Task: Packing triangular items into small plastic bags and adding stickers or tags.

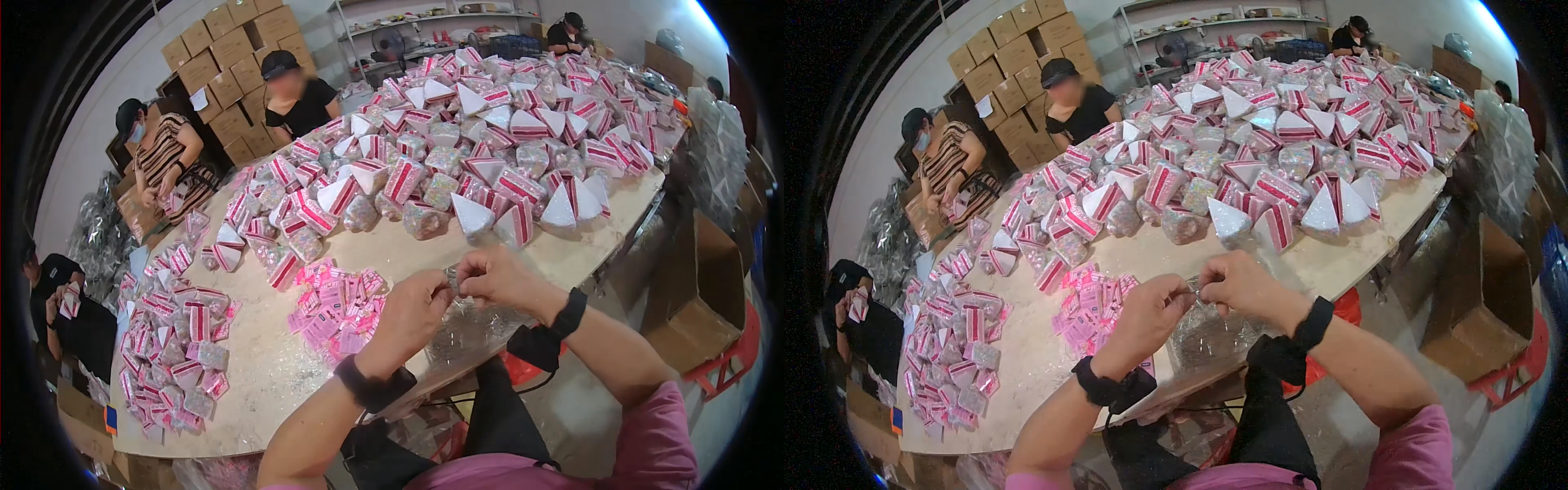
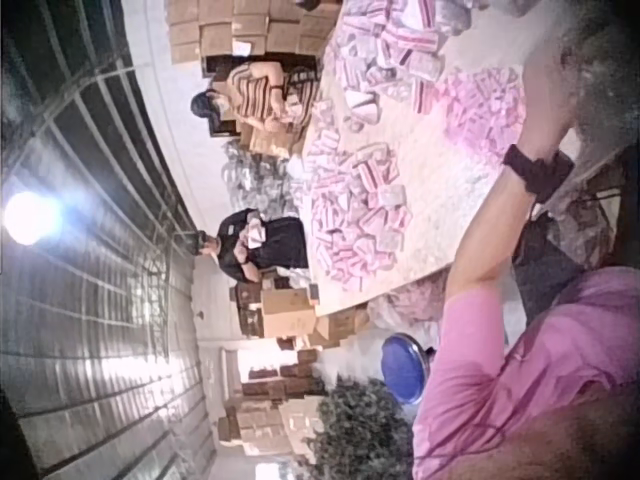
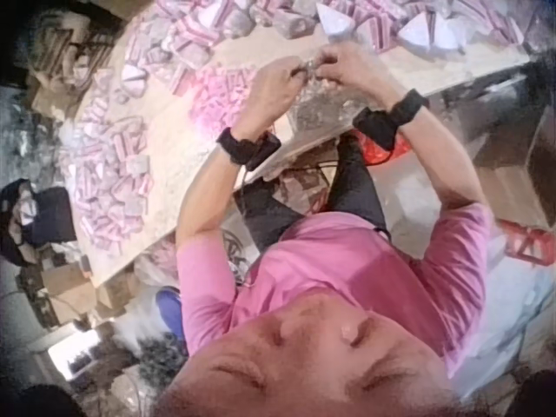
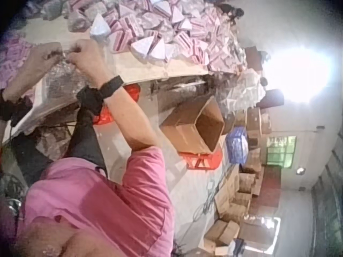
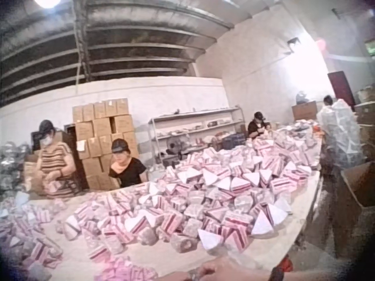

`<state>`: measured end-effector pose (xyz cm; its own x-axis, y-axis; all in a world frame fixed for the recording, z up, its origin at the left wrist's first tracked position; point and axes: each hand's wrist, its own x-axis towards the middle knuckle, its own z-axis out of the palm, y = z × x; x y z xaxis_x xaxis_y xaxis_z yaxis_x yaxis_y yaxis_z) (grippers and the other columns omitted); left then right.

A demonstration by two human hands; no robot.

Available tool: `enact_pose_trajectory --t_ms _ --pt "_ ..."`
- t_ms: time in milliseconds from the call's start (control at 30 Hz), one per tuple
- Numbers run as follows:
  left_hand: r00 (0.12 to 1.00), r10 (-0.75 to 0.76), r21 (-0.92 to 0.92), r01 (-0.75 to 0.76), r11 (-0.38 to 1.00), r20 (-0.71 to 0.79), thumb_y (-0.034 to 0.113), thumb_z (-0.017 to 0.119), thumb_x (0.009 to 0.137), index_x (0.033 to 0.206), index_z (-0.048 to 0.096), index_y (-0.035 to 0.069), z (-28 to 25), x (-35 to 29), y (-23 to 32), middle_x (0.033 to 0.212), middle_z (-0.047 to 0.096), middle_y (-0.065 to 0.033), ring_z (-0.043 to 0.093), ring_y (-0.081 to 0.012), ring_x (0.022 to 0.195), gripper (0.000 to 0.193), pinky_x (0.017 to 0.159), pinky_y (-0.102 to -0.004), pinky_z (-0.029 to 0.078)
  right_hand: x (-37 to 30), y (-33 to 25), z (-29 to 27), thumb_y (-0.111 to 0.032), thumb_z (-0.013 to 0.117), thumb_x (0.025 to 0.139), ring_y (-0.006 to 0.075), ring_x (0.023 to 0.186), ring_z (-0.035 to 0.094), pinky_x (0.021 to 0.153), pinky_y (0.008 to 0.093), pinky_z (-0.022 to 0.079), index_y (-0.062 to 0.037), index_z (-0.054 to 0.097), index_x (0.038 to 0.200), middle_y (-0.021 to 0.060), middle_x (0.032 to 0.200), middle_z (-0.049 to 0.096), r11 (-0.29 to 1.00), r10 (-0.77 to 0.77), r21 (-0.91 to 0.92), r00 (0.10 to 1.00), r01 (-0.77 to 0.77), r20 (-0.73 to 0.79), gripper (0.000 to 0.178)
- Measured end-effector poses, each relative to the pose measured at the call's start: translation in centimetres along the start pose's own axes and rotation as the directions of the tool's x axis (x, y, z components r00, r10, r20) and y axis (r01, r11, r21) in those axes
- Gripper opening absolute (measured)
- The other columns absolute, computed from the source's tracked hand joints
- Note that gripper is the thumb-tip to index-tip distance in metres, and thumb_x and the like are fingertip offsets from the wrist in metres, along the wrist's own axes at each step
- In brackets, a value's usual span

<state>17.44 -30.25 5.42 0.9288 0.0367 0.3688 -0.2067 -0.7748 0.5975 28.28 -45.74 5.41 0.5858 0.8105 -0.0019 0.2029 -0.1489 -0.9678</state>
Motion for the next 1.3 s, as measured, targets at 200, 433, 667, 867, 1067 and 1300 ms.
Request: enact_pose_trajectory --t_ms 200,433,667,867,1067,1300 --pt "0.988 -0.157 -0.173 0.155 0.973 0.003 0.012 0.059 0.085 0.090 0.057 0.001 1.3 0.6 -1.6 0.071 0.059 -0.0035 0.055 -0.0111 0.067 0.012 0.060 -0.0266 0.044 0.0 0.5 -0.3 -0.005 0.063 0.078 0.0095 0.053 0.056 0.046 0.0244 0.043 0.0022 0.059 0.079 0.0041 0.067 0.058 0.996 -0.016 0.089 0.999 0.019 -0.028 0.008" --pt "0.922 -0.277 -0.527 0.383 0.759 0.271 0.019 0.060 0.088 0.085 0.058 0.003 1.0 0.7 -1.0 0.069 0.056 0.0015 0.050 -0.0059 0.058 0.016 0.053 -0.0203 0.040 0.3 0.4 0.0 -0.006 0.062 0.079 0.0076 0.054 0.054 0.046 0.0230 0.040 0.0002 0.058 0.077 0.0022 0.066 0.057 0.989 -0.025 0.146 0.997 0.035 -0.072 0.008" --pt "0.885 -0.377 -0.555 0.464 0.690 0.272 0.022 0.061 0.089 0.079 0.058 0.005 0.8 0.9 -1.0 0.063 0.053 0.0029 0.047 -0.0052 0.052 0.020 0.048 -0.0198 0.037 0.3 -0.1 0.3 -0.007 0.062 0.081 0.0066 0.057 0.054 0.049 0.0211 0.041 0.0002 0.057 0.085 0.0009 0.068 0.057 1.000 -0.010 -0.017 0.992 0.008 -0.126 0.009" --pt "0.847 -0.446 -0.584 0.526 0.618 0.290 0.023 0.061 0.089 0.077 0.057 0.006 0.8 1.0 -1.2 0.063 0.053 0.0011 0.047 -0.0075 0.051 0.021 0.047 -0.0212 0.037 0.8 1.4 0.5 -0.005 0.061 0.080 0.0080 0.058 0.056 0.051 0.0239 0.045 0.0019 0.056 0.084 0.0019 0.068 0.057 0.941 -0.286 -0.245 0.934 0.231 -0.214 0.009" --pt "0.850 -0.384 -0.690 0.521 0.502 0.362 0.025 0.062 0.089 0.077 0.057 0.007 1.0 1.1 -1.1 0.065 0.053 0.0002 0.048 -0.0085 0.053 0.022 0.048 -0.0218 0.037 -0.2 0.5 0.4 -0.009 0.060 0.081 0.0088 0.058 0.054 0.052 0.0259 0.043 0.0014 0.057 0.084 0.0031 0.068 0.057 0.978 -0.126 0.151 0.983 0.146 -0.136 0.011" --pt "0.843 -0.367 -0.687 0.535 0.492 0.394 0.021 0.062 0.088 0.075 0.059 0.007 1.1 1.1 -1.2 0.062 0.053 0.0006 0.047 -0.0081 0.051 0.020 0.047 -0.0213 0.036 -0.3 1.4 0.9 -0.007 0.055 0.081 0.0332 0.074 0.056 0.063 0.0397 0.046 -0.0017 0.051 0.085 0.0144 0.078 0.055 0.652 -0.647 -0.631 0.743 0.421 -0.174 0.007"
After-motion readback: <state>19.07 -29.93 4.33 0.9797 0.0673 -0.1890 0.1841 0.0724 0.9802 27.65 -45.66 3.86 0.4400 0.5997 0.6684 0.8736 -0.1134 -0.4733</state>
